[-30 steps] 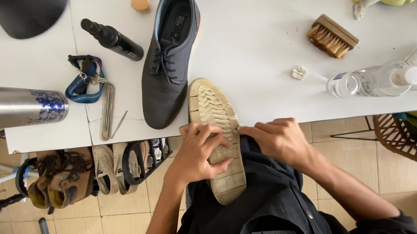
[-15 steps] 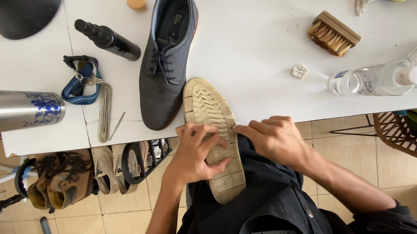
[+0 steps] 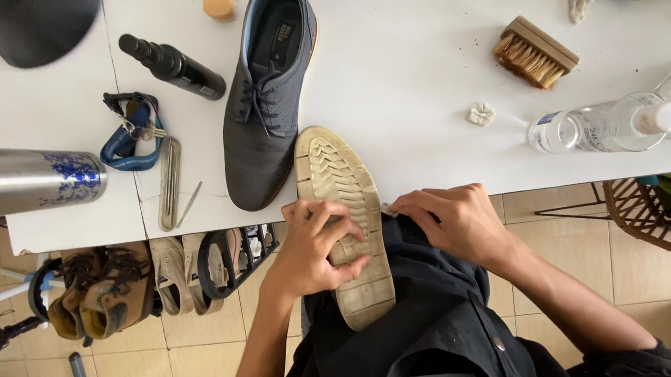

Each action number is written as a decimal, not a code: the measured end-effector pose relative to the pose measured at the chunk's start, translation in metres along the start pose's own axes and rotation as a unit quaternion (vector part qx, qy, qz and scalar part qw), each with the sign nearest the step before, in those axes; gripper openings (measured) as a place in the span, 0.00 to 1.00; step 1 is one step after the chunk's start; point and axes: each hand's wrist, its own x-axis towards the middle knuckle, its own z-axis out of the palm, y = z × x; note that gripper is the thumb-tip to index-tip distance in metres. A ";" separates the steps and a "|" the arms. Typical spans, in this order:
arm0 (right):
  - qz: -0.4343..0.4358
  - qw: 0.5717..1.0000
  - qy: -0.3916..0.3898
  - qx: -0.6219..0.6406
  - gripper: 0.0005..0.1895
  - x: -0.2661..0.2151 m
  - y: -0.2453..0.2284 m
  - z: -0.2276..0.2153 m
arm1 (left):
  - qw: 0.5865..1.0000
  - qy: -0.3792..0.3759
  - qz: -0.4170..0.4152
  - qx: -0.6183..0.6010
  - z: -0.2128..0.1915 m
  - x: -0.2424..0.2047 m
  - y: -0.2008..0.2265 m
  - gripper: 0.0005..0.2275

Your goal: The person cleans the sole of a grey shoe using a small white cloth. They hold the shoe with their left hand and rub the sole with the cloth in their right hand, focusing on the textured tread pattern.

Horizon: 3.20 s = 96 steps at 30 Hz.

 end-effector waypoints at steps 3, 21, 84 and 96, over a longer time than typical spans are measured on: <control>-0.014 1.000 -0.003 -0.008 0.08 0.001 0.006 0.009 | 1.000 -0.006 0.001 -0.003 -0.001 0.001 -0.001 0.13; 0.095 0.984 -0.009 0.149 0.08 -0.007 0.014 0.009 | 1.000 0.002 0.002 -0.013 0.000 0.000 -0.001 0.14; 0.096 0.993 -0.067 0.005 0.10 0.006 -0.011 0.009 | 1.000 -0.012 -0.005 0.005 0.012 0.001 0.000 0.15; 0.165 0.844 -0.039 0.509 0.10 -0.019 -0.002 0.016 | 0.930 0.043 -0.184 -0.316 -0.030 0.052 0.096 0.15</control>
